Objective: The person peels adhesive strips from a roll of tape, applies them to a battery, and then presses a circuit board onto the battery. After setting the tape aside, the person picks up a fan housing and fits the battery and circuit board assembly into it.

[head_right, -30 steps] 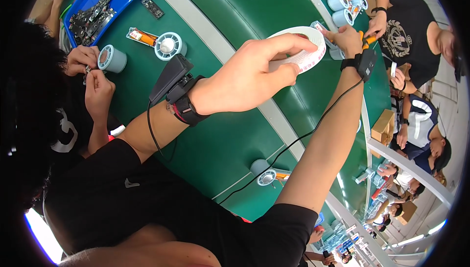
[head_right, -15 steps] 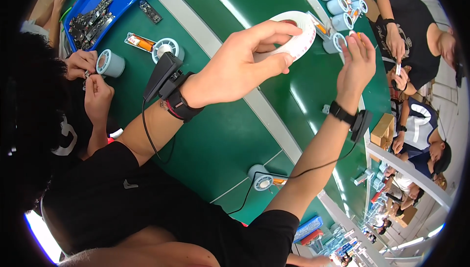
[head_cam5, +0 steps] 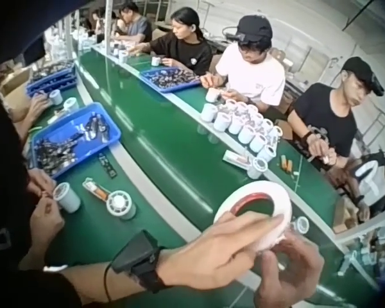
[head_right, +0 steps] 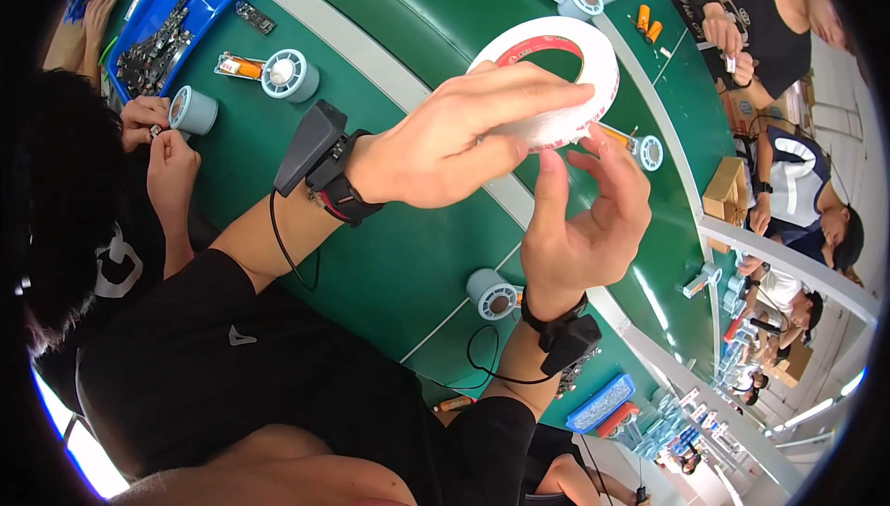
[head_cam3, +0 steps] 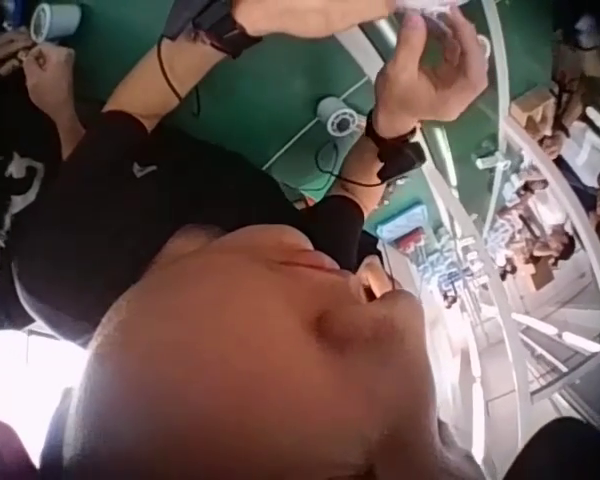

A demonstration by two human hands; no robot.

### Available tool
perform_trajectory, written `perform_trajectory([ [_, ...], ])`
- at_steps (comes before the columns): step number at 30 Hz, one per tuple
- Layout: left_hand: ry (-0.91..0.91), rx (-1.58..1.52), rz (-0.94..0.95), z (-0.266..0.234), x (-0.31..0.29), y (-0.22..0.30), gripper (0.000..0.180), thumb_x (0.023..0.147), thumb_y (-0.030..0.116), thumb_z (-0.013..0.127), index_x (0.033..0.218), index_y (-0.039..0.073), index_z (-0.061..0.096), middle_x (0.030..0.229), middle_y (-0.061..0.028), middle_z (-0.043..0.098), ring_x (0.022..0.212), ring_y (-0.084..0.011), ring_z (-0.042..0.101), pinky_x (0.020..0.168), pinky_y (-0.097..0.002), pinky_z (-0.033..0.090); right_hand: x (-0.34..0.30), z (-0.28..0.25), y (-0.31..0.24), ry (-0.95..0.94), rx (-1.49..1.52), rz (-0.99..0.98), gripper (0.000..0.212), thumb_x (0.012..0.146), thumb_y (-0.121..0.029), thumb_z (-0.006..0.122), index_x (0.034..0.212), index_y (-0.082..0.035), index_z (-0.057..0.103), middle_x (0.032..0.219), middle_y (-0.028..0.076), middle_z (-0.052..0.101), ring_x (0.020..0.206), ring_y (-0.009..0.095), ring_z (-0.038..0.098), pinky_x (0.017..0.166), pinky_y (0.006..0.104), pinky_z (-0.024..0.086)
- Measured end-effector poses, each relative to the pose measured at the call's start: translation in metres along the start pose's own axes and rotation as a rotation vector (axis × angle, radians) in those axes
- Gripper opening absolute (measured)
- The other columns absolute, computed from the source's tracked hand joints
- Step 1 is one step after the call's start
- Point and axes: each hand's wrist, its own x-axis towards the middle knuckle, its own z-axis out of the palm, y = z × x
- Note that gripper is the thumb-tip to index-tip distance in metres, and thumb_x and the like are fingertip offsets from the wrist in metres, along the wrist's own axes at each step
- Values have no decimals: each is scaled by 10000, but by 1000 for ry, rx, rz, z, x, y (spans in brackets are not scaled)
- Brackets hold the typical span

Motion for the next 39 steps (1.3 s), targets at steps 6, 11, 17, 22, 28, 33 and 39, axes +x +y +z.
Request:
perform_trajectory([
  [6, -100, 157, -31, 5, -2, 19, 566, 858, 26, 582, 1419, 33, 510, 1315, -173, 570, 1092, -346, 576, 942, -422, 465, -12, -5, -5, 0, -164, -76, 405, 851, 110, 713, 1213, 74, 534, 1119, 209, 659, 979, 246, 675, 822, 327, 583],
  [11, -135, 301, -49, 7, -6, 17, 544, 869, 27, 591, 1408, 37, 513, 1314, -171, 573, 1061, -356, 591, 918, -440, 481, -12, -6, -6, -31, -139, 119, 426, 835, 100, 733, 1211, 53, 538, 1086, 171, 663, 951, 197, 646, 829, 301, 535],
  [17, -162, 364, -84, 1, -1, 13, 507, 877, 22, 594, 1379, 26, 529, 1281, -176, 597, 1022, -366, 621, 890, -443, 503, -8, -11, 3, -151, 107, 347, 454, 812, 98, 754, 1206, 38, 537, 1004, 104, 646, 861, 144, 592, 792, 274, 477],
  [22, -163, 142, -160, -4, 2, 11, 445, 871, 30, 565, 1309, -49, 548, 1160, -212, 628, 973, -397, 641, 837, -463, 519, 0, -13, 5, -179, -65, 156, 351, 820, 70, 751, 1137, 13, 611, 951, 65, 621, 827, 144, 570, 748, 272, 464],
  [28, -232, 122, -272, -9, 4, 14, 454, 891, 23, 561, 1344, -8, 552, 1182, -213, 632, 1002, -386, 633, 847, -443, 523, 5, -14, 3, -295, -436, -47, 219, 830, 35, 749, 1034, -17, 689, 935, 56, 615, 818, 159, 585, 698, 291, 469],
  [33, -219, 93, -204, -15, 2, 0, 439, 902, 34, 539, 1338, -18, 553, 1154, -224, 638, 979, -385, 643, 843, -431, 525, -3, -18, 8, -301, -492, -131, 200, 874, -7, 728, 1068, -13, 680, 963, 48, 637, 828, 154, 605, 694, 287, 486],
  [39, 71, 32, -472, -38, 8, -14, 450, 918, 59, 518, 1361, -8, 547, 1114, -186, 652, 886, -271, 665, 829, -369, 522, 30, -44, 66, -32, 84, 603, 210, 939, -91, 684, 1136, -18, 669, 944, 34, 663, 799, 103, 605, 707, 236, 488],
])
